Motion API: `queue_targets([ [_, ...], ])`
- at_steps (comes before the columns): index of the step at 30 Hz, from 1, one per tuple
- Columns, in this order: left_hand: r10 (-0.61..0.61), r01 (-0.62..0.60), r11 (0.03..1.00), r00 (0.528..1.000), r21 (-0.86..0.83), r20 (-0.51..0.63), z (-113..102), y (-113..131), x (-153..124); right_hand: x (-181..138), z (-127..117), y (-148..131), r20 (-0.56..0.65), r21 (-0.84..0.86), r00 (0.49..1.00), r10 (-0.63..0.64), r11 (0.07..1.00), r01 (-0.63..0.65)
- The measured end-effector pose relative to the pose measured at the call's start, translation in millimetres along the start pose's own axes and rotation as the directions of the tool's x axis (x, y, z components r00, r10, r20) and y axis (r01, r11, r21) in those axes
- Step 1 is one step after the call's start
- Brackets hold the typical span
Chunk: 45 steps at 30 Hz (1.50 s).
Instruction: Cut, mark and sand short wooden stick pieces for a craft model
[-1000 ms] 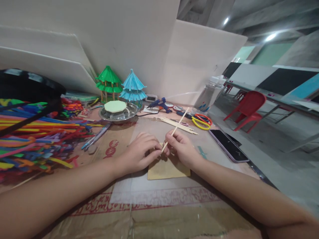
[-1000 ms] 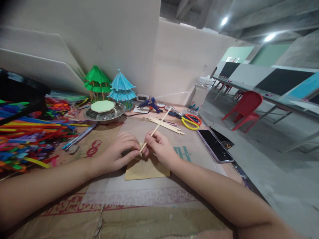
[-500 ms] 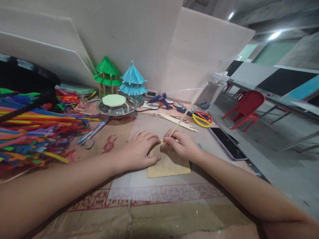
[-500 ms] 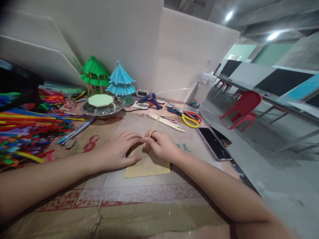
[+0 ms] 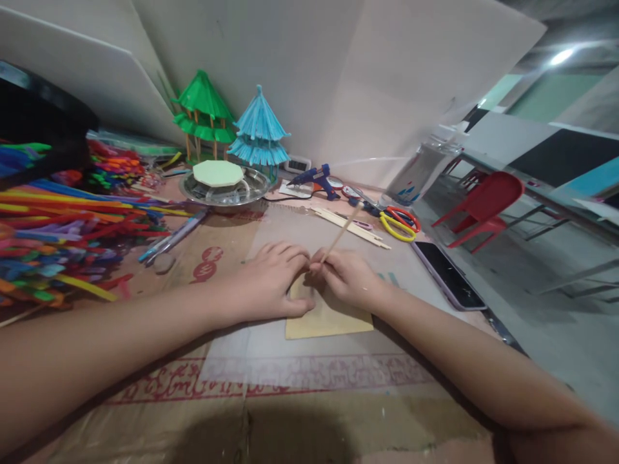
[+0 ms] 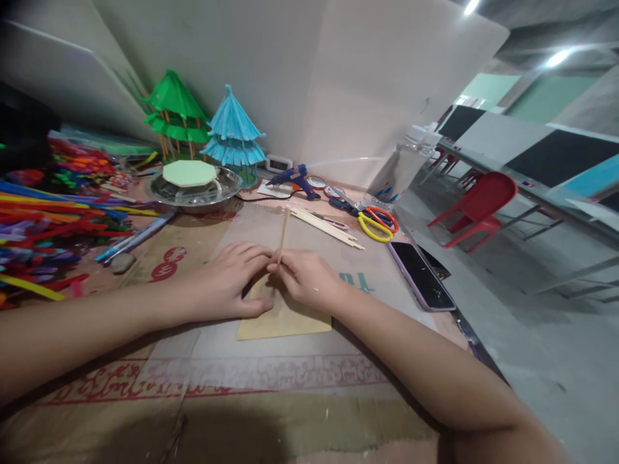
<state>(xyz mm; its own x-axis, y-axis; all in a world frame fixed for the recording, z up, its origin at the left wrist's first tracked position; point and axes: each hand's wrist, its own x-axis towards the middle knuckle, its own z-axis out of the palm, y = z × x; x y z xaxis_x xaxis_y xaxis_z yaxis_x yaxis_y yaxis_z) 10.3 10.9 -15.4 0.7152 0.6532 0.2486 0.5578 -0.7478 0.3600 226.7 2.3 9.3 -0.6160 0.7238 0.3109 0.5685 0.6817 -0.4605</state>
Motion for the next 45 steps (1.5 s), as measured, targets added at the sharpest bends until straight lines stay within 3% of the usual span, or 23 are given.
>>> queue_targets([
  [11,0.021,-0.021,1.000,1.000,0.006,-0.014,-1.0,0.7,-0.3,4.5,1.4,-3.7,-0.009,0.077,0.993,0.122,0.990,-0.121],
  [16,-0.015,0.015,1.000,1.000,0.002,0.003,-2.5,2.3,-0.2,5.0,2.3,-3.5,0.013,0.069,0.998,0.060,0.996,-0.061],
  [45,-0.001,0.001,1.000,1.000,0.010,-0.002,-0.8,1.5,-1.3,1.7,1.8,-0.3,-0.027,-0.020,0.998,0.055,0.998,-0.056],
])
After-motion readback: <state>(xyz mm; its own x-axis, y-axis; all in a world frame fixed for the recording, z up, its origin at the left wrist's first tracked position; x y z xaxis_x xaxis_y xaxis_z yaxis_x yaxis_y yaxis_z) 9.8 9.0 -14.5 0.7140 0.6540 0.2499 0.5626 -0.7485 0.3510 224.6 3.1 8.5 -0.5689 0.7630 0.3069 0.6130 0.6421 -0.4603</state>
